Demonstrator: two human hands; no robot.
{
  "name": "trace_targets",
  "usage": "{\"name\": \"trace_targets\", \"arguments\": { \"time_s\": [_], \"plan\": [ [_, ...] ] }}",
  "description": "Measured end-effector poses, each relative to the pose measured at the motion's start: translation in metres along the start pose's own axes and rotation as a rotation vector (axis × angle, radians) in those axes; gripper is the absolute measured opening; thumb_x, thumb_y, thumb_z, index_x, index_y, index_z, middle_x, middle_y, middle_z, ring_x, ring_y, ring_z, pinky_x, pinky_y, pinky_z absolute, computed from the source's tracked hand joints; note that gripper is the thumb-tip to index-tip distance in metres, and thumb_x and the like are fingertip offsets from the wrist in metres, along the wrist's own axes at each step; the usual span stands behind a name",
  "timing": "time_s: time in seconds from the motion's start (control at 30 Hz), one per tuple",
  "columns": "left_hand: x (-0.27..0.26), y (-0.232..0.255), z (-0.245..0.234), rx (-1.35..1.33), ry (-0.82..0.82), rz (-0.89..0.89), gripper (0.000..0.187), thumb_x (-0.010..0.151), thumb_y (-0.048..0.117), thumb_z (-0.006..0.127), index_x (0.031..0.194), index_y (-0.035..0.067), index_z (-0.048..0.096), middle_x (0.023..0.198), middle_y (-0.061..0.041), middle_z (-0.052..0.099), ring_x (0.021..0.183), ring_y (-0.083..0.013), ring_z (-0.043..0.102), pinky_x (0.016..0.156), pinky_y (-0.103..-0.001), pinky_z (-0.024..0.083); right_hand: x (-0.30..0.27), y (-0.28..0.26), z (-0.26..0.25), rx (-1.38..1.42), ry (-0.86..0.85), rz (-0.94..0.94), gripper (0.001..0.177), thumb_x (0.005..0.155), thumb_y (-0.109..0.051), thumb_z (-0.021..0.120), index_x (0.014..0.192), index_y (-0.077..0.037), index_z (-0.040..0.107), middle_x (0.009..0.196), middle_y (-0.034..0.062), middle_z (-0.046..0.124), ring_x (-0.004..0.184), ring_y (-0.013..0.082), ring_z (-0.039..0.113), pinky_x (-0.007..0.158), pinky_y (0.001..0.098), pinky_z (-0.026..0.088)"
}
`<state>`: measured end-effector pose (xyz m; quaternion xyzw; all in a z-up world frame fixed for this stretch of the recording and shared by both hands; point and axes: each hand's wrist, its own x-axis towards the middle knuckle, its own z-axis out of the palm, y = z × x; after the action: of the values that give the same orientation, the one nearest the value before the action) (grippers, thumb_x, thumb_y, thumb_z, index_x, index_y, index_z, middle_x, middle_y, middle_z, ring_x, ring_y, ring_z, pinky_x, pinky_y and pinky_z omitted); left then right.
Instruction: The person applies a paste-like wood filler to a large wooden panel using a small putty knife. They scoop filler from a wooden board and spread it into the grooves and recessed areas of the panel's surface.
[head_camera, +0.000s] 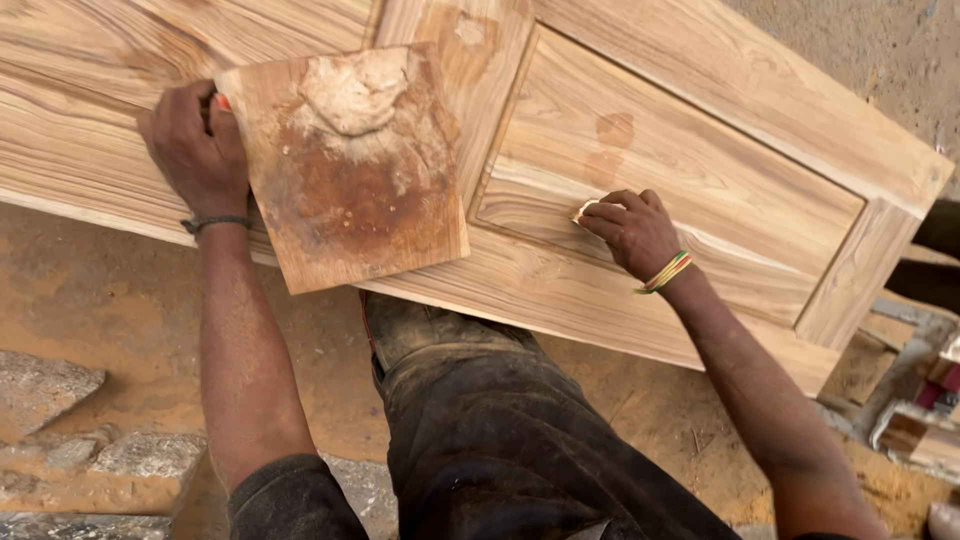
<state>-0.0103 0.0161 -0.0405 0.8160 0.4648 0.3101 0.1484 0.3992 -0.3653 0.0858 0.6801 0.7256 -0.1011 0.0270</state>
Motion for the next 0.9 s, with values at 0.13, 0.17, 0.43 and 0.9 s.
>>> {"name": "trace_targets", "arguments": {
  "time_s": [0.13, 0.17, 0.43, 0.9],
  "plan": [
    [-0.002, -0.004, 0.002, 0.001, 0.018, 0.025, 0.056, 0.119, 0.052, 0.034, 0.105, 0.009, 0.067, 0.095, -0.007, 0.062, 0.088, -0.0228, 0.058, 0.091, -0.042, 0.042, -0.032, 0.016, 0.003, -0.053, -0.073, 0.006, 0.031, 0.089, -0.008, 0.066, 0.113, -0.023, 0.078, 0.123, -0.0105, 0.074, 0.112, 0.0155, 0.063, 0.085, 0.0323, 0.043],
    [-0.004, -0.004, 0.001, 0.004, 0.012, 0.007, 0.056, 0.118, 0.053, 0.035, 0.106, 0.009, 0.067, 0.092, -0.007, 0.062, 0.085, -0.0228, 0.057, 0.089, -0.042, 0.041, -0.035, 0.019, 0.004, -0.061, -0.074, -0.002, 0.029, 0.09, -0.009, 0.067, 0.112, -0.024, 0.078, 0.123, -0.0115, 0.074, 0.111, 0.0161, 0.062, 0.086, 0.032, 0.043],
    [-0.008, -0.019, 0.006, 0.02, 0.011, 0.038, 0.055, 0.119, 0.052, 0.032, 0.104, 0.01, 0.065, 0.092, -0.004, 0.062, 0.087, -0.0186, 0.058, 0.095, -0.043, 0.043, -0.035, 0.022, 0.002, -0.091, 0.009, 0.135, 0.022, 0.098, -0.01, 0.065, 0.11, -0.023, 0.079, 0.114, -0.0047, 0.076, 0.105, 0.0149, 0.064, 0.096, 0.0355, 0.044],
    [-0.001, -0.017, 0.008, 0.044, -0.005, 0.022, 0.058, 0.118, 0.056, 0.03, 0.102, 0.012, 0.065, 0.097, -0.005, 0.063, 0.087, -0.0199, 0.06, 0.094, -0.044, 0.043, -0.024, -0.002, 0.004, -0.099, -0.113, 0.211, 0.024, 0.094, -0.007, 0.067, 0.109, -0.022, 0.079, 0.111, -0.0031, 0.076, 0.103, 0.0186, 0.064, 0.1, 0.0418, 0.042]
  ]
}}
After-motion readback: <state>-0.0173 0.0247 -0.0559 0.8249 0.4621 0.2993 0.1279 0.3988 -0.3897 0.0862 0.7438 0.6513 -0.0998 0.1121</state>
